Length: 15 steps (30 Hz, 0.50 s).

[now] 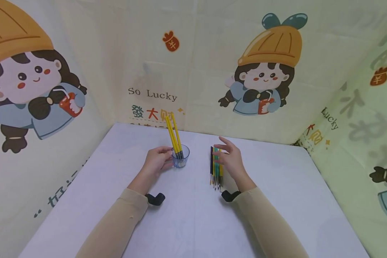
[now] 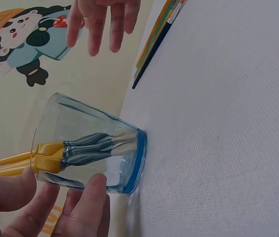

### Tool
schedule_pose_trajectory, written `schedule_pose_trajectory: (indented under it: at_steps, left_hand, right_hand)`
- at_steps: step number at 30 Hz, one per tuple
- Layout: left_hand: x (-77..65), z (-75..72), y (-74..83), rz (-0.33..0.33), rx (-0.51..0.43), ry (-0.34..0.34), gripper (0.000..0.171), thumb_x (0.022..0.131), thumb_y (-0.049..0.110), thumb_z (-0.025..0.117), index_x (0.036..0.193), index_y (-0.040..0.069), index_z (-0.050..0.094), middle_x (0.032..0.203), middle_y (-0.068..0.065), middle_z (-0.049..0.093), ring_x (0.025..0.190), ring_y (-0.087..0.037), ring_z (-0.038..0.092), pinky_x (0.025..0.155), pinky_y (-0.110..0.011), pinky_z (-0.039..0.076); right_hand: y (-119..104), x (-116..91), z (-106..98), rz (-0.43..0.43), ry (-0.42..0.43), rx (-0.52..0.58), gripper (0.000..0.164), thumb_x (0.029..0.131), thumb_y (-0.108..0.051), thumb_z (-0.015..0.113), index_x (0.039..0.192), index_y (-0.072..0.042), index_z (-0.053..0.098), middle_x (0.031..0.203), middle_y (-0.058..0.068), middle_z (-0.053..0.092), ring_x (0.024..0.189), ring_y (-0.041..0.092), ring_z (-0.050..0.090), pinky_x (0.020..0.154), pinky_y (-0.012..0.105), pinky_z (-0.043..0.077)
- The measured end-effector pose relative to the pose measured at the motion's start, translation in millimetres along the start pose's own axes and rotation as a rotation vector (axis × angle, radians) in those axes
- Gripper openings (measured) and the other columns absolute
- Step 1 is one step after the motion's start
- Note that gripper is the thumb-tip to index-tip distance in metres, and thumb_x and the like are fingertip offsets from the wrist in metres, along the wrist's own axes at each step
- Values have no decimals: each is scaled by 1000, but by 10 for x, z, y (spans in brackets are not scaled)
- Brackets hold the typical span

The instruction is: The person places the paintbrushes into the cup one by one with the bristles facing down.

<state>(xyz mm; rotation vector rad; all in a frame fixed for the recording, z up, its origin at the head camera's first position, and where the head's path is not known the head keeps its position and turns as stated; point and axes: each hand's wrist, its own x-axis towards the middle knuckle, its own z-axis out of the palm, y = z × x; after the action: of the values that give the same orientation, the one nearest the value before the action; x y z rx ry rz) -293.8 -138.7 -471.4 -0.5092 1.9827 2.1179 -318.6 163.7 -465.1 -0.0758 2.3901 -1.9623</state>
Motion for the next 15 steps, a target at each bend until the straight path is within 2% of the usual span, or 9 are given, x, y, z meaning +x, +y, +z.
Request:
schedule_pose_trajectory:
  at_steps: [8,15]
  left_hand:
    - [-3,4,7,0,-3,0,30,108,16,66,138,14,69,140,-14,61,127,-28,64,105,-41,64]
    - [-15,7,10,-3,4,4,30,108,17,66,138,15,69,140,-13,62,127,-29,65,105,-40,64]
  right_hand:
    - [31,-19,-113,58,21,-44,71,103,-12,72,164,-33,44,148,17,65,119,41,73,90,45,69]
    - [73,-27,-178,116,40,-69,75,99,-10,76,163,-34,45,146,16,65,115,37,75,85,47,70]
